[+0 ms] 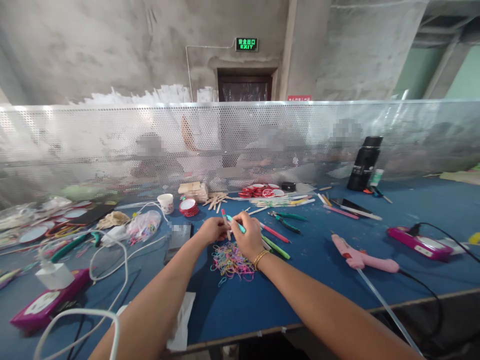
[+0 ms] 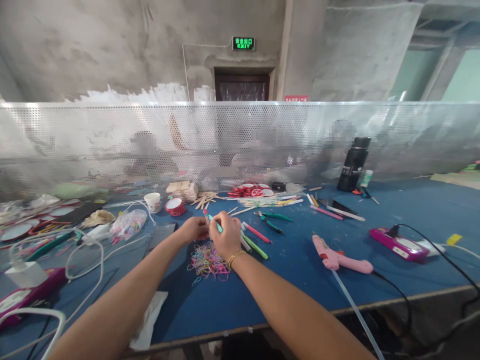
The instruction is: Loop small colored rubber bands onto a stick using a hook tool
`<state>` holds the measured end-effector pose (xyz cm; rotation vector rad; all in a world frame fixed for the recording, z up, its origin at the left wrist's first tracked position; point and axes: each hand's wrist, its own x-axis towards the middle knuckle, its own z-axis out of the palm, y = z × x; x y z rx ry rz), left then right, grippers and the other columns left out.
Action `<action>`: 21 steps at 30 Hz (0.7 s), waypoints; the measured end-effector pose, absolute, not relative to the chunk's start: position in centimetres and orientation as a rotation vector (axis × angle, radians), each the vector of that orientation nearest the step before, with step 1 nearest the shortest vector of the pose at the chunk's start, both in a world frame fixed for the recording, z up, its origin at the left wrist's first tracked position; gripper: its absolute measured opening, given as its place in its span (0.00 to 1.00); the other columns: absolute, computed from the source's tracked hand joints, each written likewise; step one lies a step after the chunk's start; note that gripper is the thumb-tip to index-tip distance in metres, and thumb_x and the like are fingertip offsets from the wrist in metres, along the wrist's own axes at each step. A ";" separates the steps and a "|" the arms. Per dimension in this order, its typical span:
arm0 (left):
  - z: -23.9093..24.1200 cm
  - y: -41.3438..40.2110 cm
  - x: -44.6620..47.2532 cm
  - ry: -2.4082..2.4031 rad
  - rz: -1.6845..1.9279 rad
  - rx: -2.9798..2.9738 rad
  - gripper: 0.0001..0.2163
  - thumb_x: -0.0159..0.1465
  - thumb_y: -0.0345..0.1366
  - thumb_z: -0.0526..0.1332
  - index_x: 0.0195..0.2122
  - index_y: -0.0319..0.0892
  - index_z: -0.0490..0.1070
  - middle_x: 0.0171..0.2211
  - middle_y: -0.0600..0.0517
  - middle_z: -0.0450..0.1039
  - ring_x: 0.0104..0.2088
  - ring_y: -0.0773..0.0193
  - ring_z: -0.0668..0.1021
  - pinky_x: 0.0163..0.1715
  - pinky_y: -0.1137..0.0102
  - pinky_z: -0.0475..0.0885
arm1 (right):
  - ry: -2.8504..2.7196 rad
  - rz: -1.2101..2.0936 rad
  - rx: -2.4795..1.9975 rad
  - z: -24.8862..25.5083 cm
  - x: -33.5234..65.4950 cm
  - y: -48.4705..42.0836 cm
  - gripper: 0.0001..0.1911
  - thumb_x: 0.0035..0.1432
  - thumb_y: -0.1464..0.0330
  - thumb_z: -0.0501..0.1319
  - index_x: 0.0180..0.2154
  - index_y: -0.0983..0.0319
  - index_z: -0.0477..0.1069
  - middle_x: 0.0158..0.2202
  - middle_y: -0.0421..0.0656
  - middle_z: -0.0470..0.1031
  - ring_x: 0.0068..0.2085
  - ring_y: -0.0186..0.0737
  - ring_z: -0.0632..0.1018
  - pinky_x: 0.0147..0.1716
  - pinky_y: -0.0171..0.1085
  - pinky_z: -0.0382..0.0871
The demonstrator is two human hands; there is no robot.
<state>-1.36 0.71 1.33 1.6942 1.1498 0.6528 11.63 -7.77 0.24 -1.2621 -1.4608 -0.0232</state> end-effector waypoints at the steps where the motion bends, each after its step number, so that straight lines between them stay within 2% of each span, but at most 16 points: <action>1: 1.4 0.7 -1.4 1.146 0.651 1.692 0.10 0.53 0.39 0.69 0.26 0.39 0.70 0.17 0.56 0.69 0.20 0.69 0.73 0.23 0.75 0.68 | -1.463 -0.021 -1.260 0.2 11.6 -7.8 0.04 0.60 0.69 0.55 0.33 0.59 0.68 0.30 0.38 0.76 0.33 0.38 0.74 0.41 0.38 0.57; 7: 1.0 1.1 -1.5 1.121 0.654 1.690 0.13 0.51 0.41 0.69 0.26 0.38 0.69 0.17 0.56 0.69 0.20 0.70 0.73 0.22 0.76 0.67 | -1.489 -0.019 -1.239 0.1 11.4 -7.8 0.03 0.60 0.70 0.56 0.33 0.59 0.68 0.30 0.38 0.77 0.35 0.39 0.75 0.42 0.38 0.57; 21: 1.0 1.2 -1.6 1.122 0.656 1.711 0.12 0.52 0.40 0.68 0.25 0.38 0.68 0.16 0.56 0.69 0.19 0.69 0.73 0.22 0.76 0.68 | -1.501 -0.026 -1.240 0.0 11.3 -7.7 0.03 0.60 0.69 0.56 0.33 0.59 0.68 0.31 0.38 0.77 0.35 0.38 0.75 0.42 0.37 0.57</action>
